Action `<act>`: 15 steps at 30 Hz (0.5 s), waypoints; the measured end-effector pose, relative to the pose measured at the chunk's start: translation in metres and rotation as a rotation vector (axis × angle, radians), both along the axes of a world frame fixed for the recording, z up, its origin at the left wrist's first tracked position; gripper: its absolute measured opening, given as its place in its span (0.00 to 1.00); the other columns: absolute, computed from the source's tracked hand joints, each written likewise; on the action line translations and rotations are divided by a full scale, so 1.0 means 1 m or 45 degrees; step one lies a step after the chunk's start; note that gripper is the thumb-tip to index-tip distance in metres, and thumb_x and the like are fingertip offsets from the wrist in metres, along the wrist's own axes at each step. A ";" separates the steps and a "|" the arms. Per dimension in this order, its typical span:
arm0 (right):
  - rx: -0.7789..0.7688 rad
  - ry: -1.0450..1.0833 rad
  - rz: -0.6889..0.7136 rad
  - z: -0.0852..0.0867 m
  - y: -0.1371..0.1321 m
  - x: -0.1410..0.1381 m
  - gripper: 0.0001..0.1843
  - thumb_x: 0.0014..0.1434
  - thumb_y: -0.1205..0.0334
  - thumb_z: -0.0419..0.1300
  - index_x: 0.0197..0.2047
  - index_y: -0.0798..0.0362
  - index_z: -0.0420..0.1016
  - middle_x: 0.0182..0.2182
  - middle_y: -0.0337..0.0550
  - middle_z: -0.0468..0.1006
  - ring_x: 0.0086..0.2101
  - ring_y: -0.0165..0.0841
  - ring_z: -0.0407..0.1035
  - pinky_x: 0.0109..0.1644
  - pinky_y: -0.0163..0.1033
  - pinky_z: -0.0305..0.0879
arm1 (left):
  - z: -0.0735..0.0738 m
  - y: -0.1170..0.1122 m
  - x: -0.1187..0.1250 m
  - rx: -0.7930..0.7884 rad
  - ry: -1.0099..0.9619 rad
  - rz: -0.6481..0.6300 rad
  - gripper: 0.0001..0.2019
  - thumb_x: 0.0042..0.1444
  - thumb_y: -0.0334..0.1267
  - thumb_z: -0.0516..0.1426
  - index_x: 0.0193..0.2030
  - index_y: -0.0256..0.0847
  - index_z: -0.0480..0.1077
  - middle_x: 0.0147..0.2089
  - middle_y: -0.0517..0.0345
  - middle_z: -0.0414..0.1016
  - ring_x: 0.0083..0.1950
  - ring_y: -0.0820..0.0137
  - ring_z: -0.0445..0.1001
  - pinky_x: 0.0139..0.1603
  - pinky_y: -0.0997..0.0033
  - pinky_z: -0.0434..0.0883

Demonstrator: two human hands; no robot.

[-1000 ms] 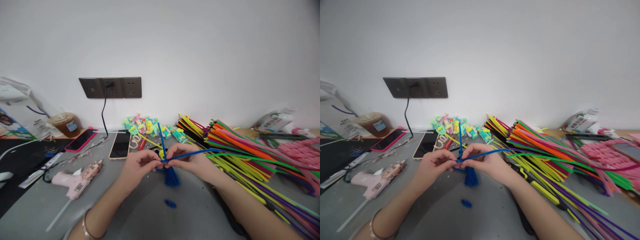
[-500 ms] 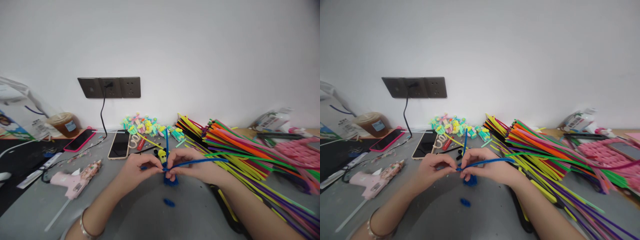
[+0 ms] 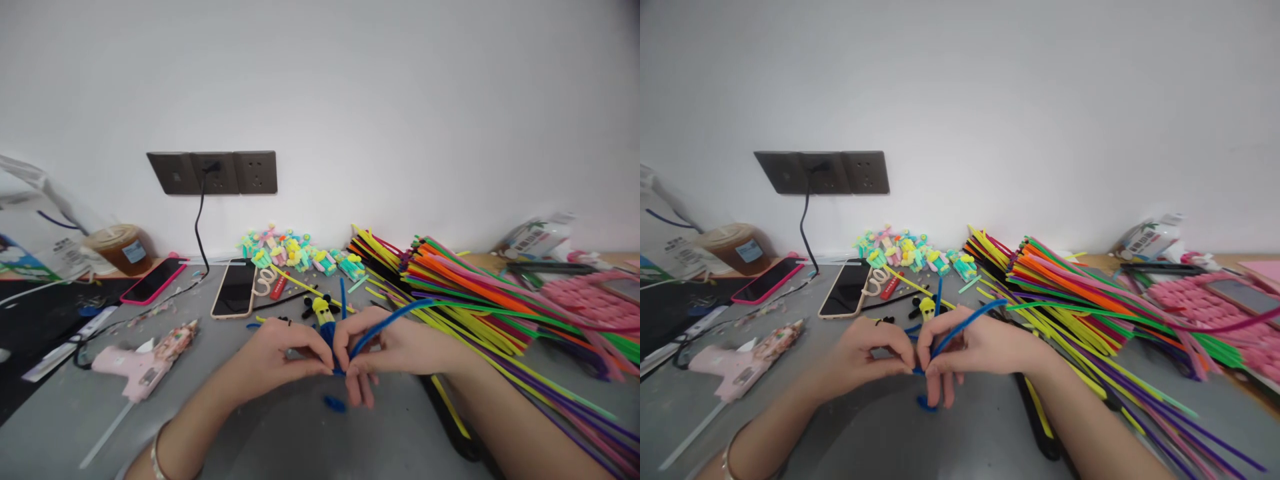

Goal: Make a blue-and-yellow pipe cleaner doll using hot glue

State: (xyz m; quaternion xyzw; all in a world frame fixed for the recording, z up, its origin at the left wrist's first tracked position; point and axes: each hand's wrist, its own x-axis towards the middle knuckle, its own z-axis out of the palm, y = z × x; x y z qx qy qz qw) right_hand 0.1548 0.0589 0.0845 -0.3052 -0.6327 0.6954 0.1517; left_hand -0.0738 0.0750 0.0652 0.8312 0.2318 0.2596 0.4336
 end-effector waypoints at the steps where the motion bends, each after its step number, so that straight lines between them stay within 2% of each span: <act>1: -0.058 0.002 0.038 0.000 0.000 0.000 0.10 0.62 0.57 0.62 0.36 0.54 0.69 0.27 0.43 0.83 0.25 0.29 0.78 0.28 0.29 0.65 | 0.000 -0.001 0.000 -0.013 0.004 -0.035 0.08 0.60 0.39 0.60 0.36 0.41 0.81 0.34 0.54 0.83 0.34 0.71 0.79 0.38 0.78 0.71; 5: -0.244 0.027 0.160 -0.001 0.001 0.000 0.10 0.62 0.57 0.62 0.35 0.54 0.69 0.26 0.41 0.82 0.23 0.26 0.76 0.26 0.27 0.62 | 0.001 -0.003 0.001 -0.093 0.008 -0.144 0.08 0.60 0.39 0.60 0.36 0.41 0.80 0.34 0.53 0.83 0.35 0.71 0.80 0.39 0.79 0.71; 12: -0.383 0.081 0.265 -0.003 0.006 -0.002 0.14 0.59 0.53 0.65 0.34 0.54 0.69 0.24 0.37 0.80 0.22 0.26 0.75 0.25 0.26 0.64 | 0.001 -0.007 0.003 -0.130 -0.031 -0.210 0.07 0.60 0.37 0.61 0.36 0.40 0.80 0.34 0.53 0.83 0.36 0.71 0.80 0.40 0.79 0.73; 15: -0.441 0.078 0.330 -0.004 0.009 -0.003 0.16 0.57 0.51 0.66 0.34 0.54 0.69 0.22 0.36 0.80 0.21 0.26 0.75 0.24 0.26 0.64 | -0.001 -0.008 0.003 -0.225 -0.024 -0.226 0.08 0.60 0.38 0.60 0.36 0.39 0.80 0.35 0.51 0.83 0.34 0.71 0.81 0.38 0.78 0.74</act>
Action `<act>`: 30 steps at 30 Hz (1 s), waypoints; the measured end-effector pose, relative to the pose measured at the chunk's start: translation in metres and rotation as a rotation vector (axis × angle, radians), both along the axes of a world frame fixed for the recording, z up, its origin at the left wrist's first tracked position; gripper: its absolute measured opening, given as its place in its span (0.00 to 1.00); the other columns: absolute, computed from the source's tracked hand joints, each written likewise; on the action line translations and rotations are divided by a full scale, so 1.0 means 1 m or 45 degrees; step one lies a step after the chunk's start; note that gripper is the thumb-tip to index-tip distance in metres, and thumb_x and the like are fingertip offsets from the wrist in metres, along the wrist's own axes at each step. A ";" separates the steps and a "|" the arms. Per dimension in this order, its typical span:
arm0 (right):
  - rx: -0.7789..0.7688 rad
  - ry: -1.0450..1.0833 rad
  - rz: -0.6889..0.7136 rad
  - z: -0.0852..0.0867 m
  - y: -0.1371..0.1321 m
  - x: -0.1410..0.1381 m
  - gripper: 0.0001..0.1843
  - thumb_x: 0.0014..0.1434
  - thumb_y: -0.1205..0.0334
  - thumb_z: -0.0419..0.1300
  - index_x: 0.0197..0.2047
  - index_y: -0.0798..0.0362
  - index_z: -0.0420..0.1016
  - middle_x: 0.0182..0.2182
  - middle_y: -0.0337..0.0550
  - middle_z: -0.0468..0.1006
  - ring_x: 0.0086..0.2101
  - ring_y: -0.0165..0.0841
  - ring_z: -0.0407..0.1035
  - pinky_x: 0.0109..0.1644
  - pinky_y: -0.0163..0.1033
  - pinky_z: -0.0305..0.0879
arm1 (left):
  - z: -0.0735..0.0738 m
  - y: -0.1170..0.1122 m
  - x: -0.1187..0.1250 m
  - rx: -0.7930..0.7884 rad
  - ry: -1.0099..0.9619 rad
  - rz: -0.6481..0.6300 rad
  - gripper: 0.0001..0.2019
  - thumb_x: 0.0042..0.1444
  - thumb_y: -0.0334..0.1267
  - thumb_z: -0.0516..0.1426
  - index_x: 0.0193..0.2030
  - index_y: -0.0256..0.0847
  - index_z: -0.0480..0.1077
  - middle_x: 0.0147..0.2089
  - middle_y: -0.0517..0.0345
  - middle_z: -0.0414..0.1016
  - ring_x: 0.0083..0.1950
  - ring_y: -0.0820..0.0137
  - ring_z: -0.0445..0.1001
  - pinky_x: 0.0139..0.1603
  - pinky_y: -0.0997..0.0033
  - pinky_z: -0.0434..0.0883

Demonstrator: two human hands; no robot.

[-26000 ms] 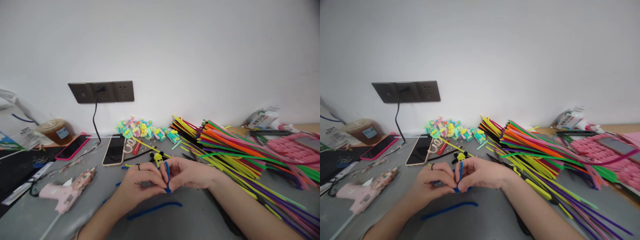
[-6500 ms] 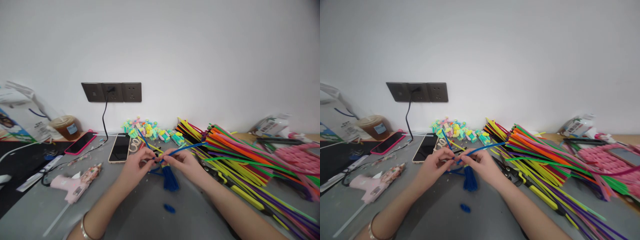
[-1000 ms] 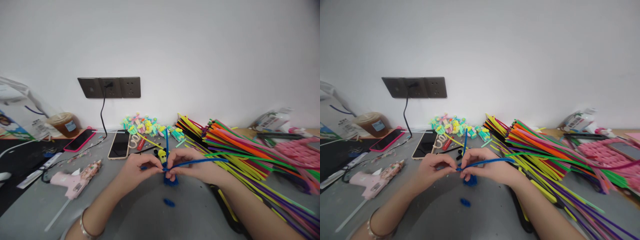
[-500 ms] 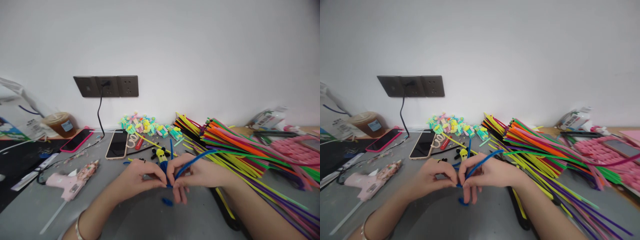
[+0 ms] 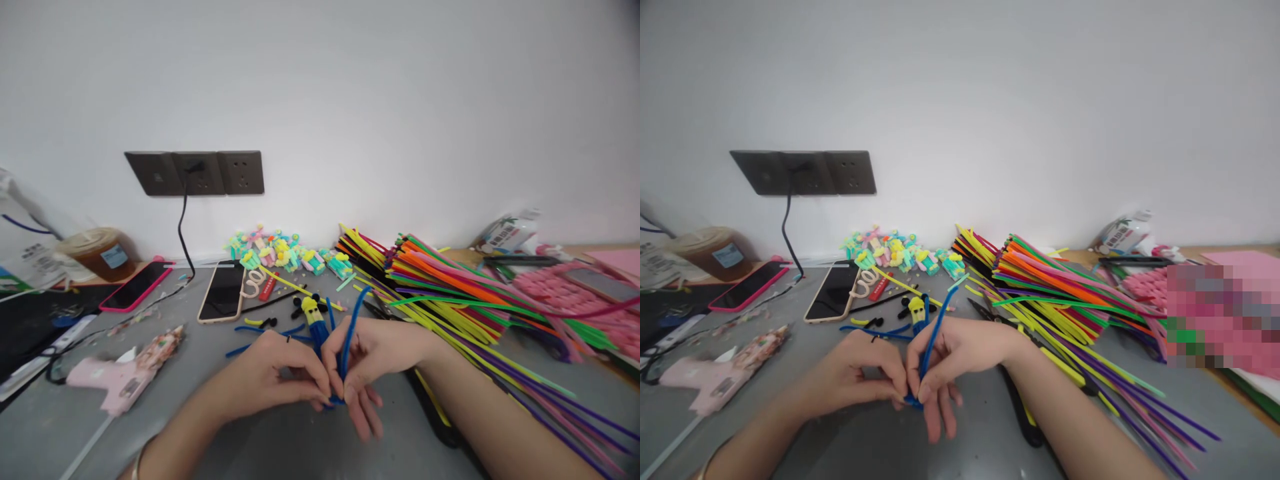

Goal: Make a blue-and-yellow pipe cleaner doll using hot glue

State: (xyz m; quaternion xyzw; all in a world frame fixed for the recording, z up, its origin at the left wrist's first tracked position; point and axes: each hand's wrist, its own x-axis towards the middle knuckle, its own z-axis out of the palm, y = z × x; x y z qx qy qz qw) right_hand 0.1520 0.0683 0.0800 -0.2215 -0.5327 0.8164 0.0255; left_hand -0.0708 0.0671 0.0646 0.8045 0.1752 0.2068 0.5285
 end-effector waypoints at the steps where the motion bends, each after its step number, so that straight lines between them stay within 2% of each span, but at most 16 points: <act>1: -0.022 0.004 0.036 0.000 0.001 0.000 0.16 0.57 0.50 0.67 0.34 0.54 0.69 0.22 0.36 0.80 0.21 0.26 0.75 0.23 0.26 0.64 | 0.000 0.000 0.000 -0.043 0.008 -0.008 0.09 0.60 0.39 0.60 0.37 0.38 0.80 0.35 0.51 0.83 0.33 0.71 0.81 0.37 0.78 0.75; 5: -0.086 0.010 0.136 -0.003 0.005 0.001 0.17 0.59 0.48 0.64 0.37 0.53 0.68 0.23 0.36 0.81 0.21 0.27 0.76 0.21 0.26 0.63 | -0.001 -0.002 0.001 -0.109 0.019 -0.036 0.10 0.61 0.41 0.59 0.37 0.38 0.80 0.35 0.49 0.83 0.31 0.70 0.82 0.35 0.76 0.76; 11: -0.039 -0.007 0.147 -0.006 0.006 0.005 0.18 0.60 0.47 0.63 0.39 0.53 0.66 0.25 0.39 0.83 0.22 0.29 0.78 0.23 0.27 0.65 | -0.003 -0.001 0.002 -0.072 0.012 -0.027 0.10 0.61 0.41 0.59 0.36 0.38 0.79 0.35 0.50 0.83 0.31 0.70 0.81 0.35 0.77 0.76; 14: 0.117 0.052 -0.104 -0.009 0.007 0.004 0.17 0.62 0.48 0.62 0.39 0.54 0.66 0.25 0.41 0.84 0.23 0.29 0.78 0.25 0.27 0.67 | -0.005 0.005 0.000 0.087 0.045 0.134 0.08 0.60 0.38 0.59 0.35 0.38 0.78 0.32 0.54 0.82 0.29 0.73 0.79 0.34 0.79 0.73; 17: 0.288 0.107 -0.465 -0.013 0.009 0.000 0.17 0.62 0.48 0.61 0.41 0.53 0.64 0.27 0.44 0.85 0.23 0.29 0.78 0.25 0.27 0.67 | -0.008 0.014 -0.002 0.373 0.103 0.463 0.05 0.59 0.34 0.59 0.34 0.41 0.77 0.31 0.58 0.81 0.32 0.73 0.78 0.37 0.78 0.71; 19: 0.368 0.094 -0.618 -0.018 0.011 -0.004 0.19 0.61 0.47 0.61 0.42 0.53 0.63 0.27 0.44 0.85 0.22 0.30 0.78 0.23 0.28 0.66 | -0.010 0.019 -0.003 0.491 0.144 0.588 0.05 0.59 0.33 0.58 0.35 0.42 0.77 0.33 0.59 0.81 0.33 0.72 0.77 0.38 0.77 0.71; 22: 0.526 0.026 -0.783 -0.027 0.013 -0.011 0.20 0.60 0.45 0.62 0.42 0.54 0.67 0.27 0.43 0.83 0.23 0.29 0.76 0.26 0.30 0.68 | -0.011 0.022 -0.004 0.551 0.219 0.604 0.06 0.59 0.32 0.57 0.36 0.42 0.76 0.33 0.60 0.81 0.33 0.72 0.77 0.37 0.78 0.70; 25: 0.673 -0.026 -0.920 -0.033 0.014 -0.015 0.20 0.57 0.45 0.65 0.37 0.56 0.72 0.25 0.40 0.80 0.24 0.28 0.74 0.30 0.32 0.69 | -0.014 0.024 -0.005 0.509 0.317 0.593 0.05 0.59 0.34 0.57 0.38 0.43 0.75 0.34 0.60 0.81 0.34 0.71 0.77 0.36 0.77 0.69; 30: 0.676 -0.066 -1.101 -0.030 0.018 -0.015 0.22 0.49 0.45 0.70 0.35 0.55 0.75 0.24 0.37 0.77 0.26 0.29 0.73 0.32 0.35 0.70 | -0.016 0.027 -0.005 0.440 0.382 0.702 0.09 0.56 0.39 0.60 0.43 0.44 0.74 0.29 0.63 0.77 0.27 0.71 0.70 0.30 0.75 0.64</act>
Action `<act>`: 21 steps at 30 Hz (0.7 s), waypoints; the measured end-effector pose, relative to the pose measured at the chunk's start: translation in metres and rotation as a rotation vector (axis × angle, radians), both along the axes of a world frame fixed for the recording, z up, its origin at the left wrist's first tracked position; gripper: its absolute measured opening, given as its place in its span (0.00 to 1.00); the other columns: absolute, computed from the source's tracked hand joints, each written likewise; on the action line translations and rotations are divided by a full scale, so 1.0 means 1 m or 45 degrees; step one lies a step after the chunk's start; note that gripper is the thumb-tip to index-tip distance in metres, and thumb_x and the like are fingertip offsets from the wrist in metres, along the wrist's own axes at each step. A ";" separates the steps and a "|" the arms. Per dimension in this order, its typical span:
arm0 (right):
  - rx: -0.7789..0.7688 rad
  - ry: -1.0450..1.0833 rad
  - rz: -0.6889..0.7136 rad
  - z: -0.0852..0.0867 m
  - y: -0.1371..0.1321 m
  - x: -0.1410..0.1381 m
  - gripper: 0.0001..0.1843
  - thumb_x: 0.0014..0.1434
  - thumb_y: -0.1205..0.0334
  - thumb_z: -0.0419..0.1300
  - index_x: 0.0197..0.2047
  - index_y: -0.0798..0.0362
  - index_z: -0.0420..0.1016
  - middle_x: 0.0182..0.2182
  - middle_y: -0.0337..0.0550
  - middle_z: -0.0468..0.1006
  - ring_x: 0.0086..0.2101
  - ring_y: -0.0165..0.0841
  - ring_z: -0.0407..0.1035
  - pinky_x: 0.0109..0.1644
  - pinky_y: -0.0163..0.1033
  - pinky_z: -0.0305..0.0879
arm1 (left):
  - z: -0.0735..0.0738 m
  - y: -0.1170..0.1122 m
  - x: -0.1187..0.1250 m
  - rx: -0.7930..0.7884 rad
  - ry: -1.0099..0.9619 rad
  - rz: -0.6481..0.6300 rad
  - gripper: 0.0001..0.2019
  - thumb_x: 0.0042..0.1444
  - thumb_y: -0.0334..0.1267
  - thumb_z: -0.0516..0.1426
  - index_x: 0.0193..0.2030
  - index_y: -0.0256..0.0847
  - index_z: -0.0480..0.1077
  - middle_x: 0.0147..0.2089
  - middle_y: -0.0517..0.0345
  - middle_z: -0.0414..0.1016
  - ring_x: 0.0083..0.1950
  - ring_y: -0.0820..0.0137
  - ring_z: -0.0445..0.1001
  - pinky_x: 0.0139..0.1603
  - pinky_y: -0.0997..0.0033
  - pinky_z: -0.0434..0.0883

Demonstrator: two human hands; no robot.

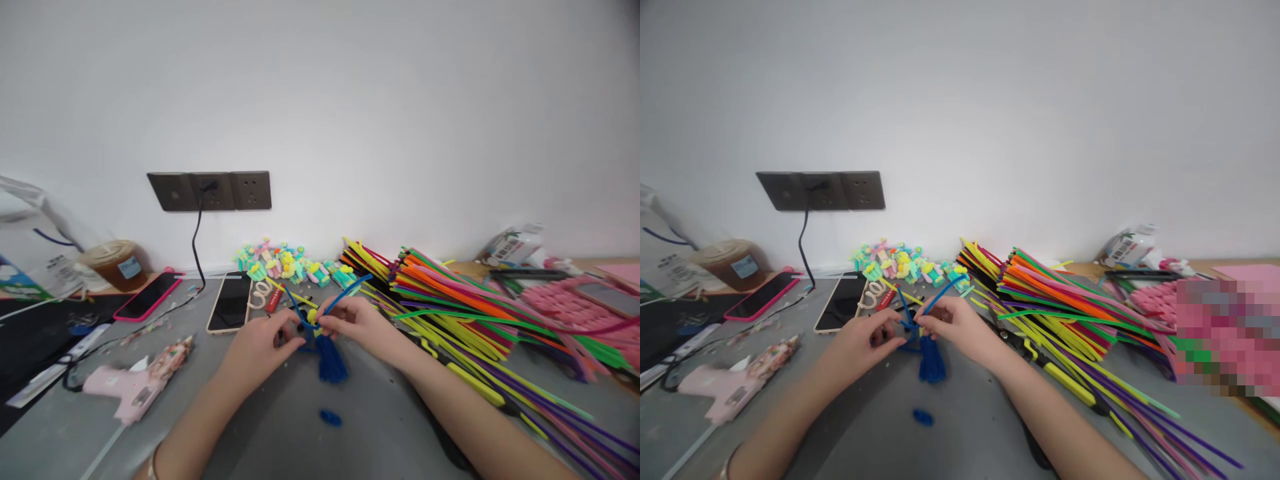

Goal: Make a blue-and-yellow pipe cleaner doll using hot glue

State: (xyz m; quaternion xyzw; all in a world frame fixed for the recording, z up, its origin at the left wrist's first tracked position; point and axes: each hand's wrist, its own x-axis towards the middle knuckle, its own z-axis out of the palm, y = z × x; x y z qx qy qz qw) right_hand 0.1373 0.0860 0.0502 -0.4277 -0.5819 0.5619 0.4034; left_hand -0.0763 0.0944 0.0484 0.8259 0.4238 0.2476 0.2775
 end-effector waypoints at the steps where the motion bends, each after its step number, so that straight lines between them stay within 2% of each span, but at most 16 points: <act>1: -0.018 0.031 -0.021 0.002 0.000 0.000 0.22 0.48 0.45 0.71 0.34 0.55 0.75 0.25 0.37 0.78 0.27 0.30 0.74 0.33 0.35 0.70 | 0.001 0.000 0.001 -0.002 -0.037 0.034 0.10 0.54 0.41 0.61 0.43 0.44 0.74 0.27 0.64 0.75 0.26 0.72 0.68 0.29 0.75 0.63; 5: -0.057 0.126 -0.038 0.007 -0.005 -0.005 0.21 0.47 0.48 0.72 0.31 0.55 0.72 0.25 0.39 0.79 0.28 0.30 0.75 0.34 0.34 0.71 | 0.003 -0.004 0.008 -0.178 -0.353 0.097 0.10 0.55 0.44 0.60 0.36 0.39 0.74 0.27 0.62 0.72 0.25 0.73 0.65 0.27 0.76 0.61; 9: -0.075 0.159 0.031 0.003 -0.006 -0.011 0.20 0.44 0.51 0.75 0.30 0.56 0.74 0.23 0.37 0.78 0.26 0.28 0.73 0.32 0.34 0.70 | 0.001 -0.007 0.013 -0.405 -0.556 0.062 0.14 0.56 0.47 0.59 0.31 0.37 0.73 0.25 0.61 0.70 0.26 0.73 0.65 0.28 0.76 0.61; 11: -0.089 0.192 0.040 0.001 -0.005 -0.012 0.21 0.43 0.51 0.75 0.31 0.55 0.74 0.23 0.36 0.77 0.25 0.28 0.72 0.31 0.34 0.70 | 0.001 -0.007 0.013 -0.485 -0.586 0.045 0.15 0.55 0.49 0.59 0.29 0.37 0.72 0.24 0.62 0.69 0.26 0.73 0.63 0.28 0.75 0.60; 16: -0.038 0.234 0.024 -0.001 -0.002 -0.007 0.22 0.50 0.45 0.70 0.36 0.56 0.74 0.25 0.38 0.78 0.26 0.28 0.73 0.33 0.33 0.70 | 0.005 -0.006 0.012 -0.564 -0.578 0.050 0.16 0.54 0.48 0.59 0.25 0.36 0.70 0.23 0.62 0.69 0.27 0.74 0.62 0.29 0.75 0.59; 21: 0.008 0.176 0.128 0.000 -0.004 -0.005 0.20 0.52 0.47 0.70 0.33 0.57 0.76 0.23 0.38 0.77 0.25 0.27 0.70 0.31 0.34 0.67 | 0.007 -0.010 0.012 -0.695 -0.479 -0.101 0.15 0.53 0.45 0.60 0.23 0.35 0.72 0.24 0.60 0.71 0.28 0.74 0.63 0.31 0.74 0.58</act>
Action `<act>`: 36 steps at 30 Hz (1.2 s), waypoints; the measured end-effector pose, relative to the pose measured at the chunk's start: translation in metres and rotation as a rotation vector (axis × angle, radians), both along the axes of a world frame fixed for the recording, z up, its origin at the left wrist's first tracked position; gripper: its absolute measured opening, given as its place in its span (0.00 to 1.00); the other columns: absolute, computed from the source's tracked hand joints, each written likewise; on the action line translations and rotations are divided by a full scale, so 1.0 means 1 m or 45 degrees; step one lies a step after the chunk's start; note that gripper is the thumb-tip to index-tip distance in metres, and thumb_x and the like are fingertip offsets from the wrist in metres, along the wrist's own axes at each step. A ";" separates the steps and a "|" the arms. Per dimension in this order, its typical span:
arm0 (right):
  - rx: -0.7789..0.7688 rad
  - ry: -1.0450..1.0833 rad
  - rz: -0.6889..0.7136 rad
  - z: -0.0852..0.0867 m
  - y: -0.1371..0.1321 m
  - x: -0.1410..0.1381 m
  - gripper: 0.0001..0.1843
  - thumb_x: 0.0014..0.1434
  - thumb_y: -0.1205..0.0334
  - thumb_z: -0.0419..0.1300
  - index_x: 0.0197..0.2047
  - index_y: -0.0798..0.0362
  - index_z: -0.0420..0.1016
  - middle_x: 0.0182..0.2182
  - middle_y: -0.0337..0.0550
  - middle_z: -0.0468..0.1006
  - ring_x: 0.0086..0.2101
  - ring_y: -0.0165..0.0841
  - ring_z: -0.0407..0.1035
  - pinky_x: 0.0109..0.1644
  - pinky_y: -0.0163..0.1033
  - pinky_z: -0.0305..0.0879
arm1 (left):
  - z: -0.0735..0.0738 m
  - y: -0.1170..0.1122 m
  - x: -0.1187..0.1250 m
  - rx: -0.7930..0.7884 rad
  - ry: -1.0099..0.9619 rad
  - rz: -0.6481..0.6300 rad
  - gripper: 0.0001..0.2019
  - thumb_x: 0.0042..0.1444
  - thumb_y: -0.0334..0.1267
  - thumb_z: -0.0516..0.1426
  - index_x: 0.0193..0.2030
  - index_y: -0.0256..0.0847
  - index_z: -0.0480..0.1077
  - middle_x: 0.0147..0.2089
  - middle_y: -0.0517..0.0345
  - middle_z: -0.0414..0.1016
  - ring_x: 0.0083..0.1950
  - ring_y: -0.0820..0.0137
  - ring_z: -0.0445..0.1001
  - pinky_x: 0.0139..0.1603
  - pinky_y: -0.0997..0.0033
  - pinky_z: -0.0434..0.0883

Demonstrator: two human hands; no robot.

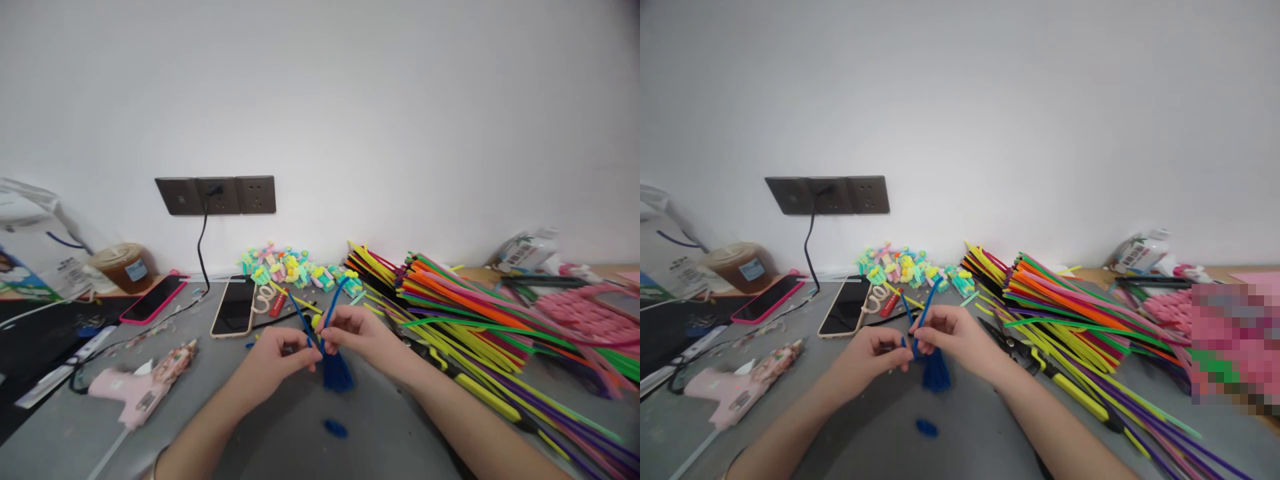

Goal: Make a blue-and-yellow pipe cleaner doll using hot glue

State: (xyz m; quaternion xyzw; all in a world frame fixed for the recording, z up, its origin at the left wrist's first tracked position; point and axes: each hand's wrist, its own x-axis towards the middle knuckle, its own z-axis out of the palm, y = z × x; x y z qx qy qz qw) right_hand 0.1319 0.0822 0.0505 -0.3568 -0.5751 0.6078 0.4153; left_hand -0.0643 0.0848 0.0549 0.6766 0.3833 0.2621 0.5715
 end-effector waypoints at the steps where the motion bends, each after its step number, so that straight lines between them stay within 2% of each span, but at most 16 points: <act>1: 0.004 -0.011 0.023 0.000 -0.001 0.000 0.19 0.52 0.48 0.70 0.32 0.57 0.76 0.23 0.38 0.77 0.24 0.27 0.70 0.31 0.33 0.67 | 0.000 -0.001 0.000 -0.021 0.014 -0.030 0.15 0.53 0.45 0.60 0.23 0.35 0.72 0.24 0.61 0.71 0.28 0.74 0.63 0.31 0.74 0.57; 5: -0.003 -0.074 0.109 -0.001 -0.004 -0.001 0.17 0.53 0.50 0.70 0.32 0.57 0.77 0.24 0.38 0.77 0.25 0.26 0.69 0.32 0.32 0.66 | -0.001 -0.004 -0.002 -0.126 0.075 -0.127 0.15 0.52 0.45 0.62 0.22 0.35 0.73 0.23 0.61 0.73 0.27 0.74 0.63 0.31 0.74 0.57; 10: -0.088 -0.119 0.209 -0.004 -0.009 -0.003 0.17 0.50 0.51 0.72 0.30 0.57 0.77 0.23 0.37 0.76 0.25 0.26 0.69 0.33 0.33 0.66 | -0.006 -0.005 -0.007 -0.213 0.149 -0.274 0.16 0.50 0.48 0.64 0.27 0.35 0.76 0.23 0.60 0.74 0.25 0.75 0.62 0.28 0.74 0.55; 13: -0.085 -0.146 0.217 -0.005 -0.009 -0.004 0.16 0.49 0.53 0.72 0.29 0.57 0.77 0.23 0.38 0.77 0.25 0.26 0.69 0.32 0.32 0.66 | -0.006 -0.006 -0.006 -0.212 0.174 -0.294 0.15 0.51 0.48 0.64 0.29 0.34 0.76 0.24 0.60 0.74 0.25 0.75 0.63 0.27 0.74 0.56; 16: -0.023 -0.067 0.042 -0.004 -0.004 -0.002 0.17 0.49 0.51 0.72 0.31 0.56 0.76 0.23 0.37 0.77 0.24 0.26 0.70 0.30 0.32 0.67 | -0.006 -0.004 -0.002 -0.103 0.083 -0.143 0.13 0.54 0.45 0.61 0.33 0.35 0.76 0.29 0.58 0.76 0.29 0.72 0.68 0.31 0.75 0.62; 20: 0.093 0.033 -0.261 0.001 0.002 0.000 0.19 0.50 0.48 0.71 0.31 0.54 0.73 0.24 0.38 0.78 0.26 0.29 0.74 0.33 0.34 0.71 | -0.010 0.001 0.002 0.073 -0.074 0.237 0.15 0.51 0.44 0.63 0.42 0.36 0.75 0.35 0.53 0.79 0.34 0.68 0.74 0.33 0.73 0.66; 23: 0.137 0.006 -0.321 0.003 0.000 -0.002 0.18 0.49 0.49 0.71 0.30 0.54 0.72 0.25 0.39 0.79 0.28 0.30 0.75 0.34 0.35 0.72 | -0.014 0.004 0.003 0.140 -0.123 0.394 0.16 0.48 0.42 0.65 0.43 0.37 0.75 0.34 0.52 0.81 0.33 0.67 0.76 0.31 0.73 0.68; 28: 0.193 -0.074 -0.272 0.003 -0.006 -0.007 0.15 0.50 0.52 0.71 0.29 0.54 0.73 0.25 0.39 0.78 0.28 0.30 0.73 0.34 0.35 0.71 | -0.010 0.002 0.002 0.287 -0.123 0.523 0.09 0.46 0.40 0.65 0.34 0.38 0.78 0.27 0.56 0.81 0.27 0.69 0.77 0.27 0.75 0.69; 36: 0.323 -0.210 -0.322 0.002 -0.006 -0.007 0.09 0.54 0.59 0.67 0.29 0.53 0.73 0.26 0.39 0.76 0.28 0.30 0.71 0.32 0.34 0.68 | -0.006 -0.001 0.003 0.306 -0.210 0.530 0.07 0.46 0.37 0.65 0.33 0.39 0.82 0.29 0.55 0.84 0.29 0.65 0.82 0.31 0.73 0.78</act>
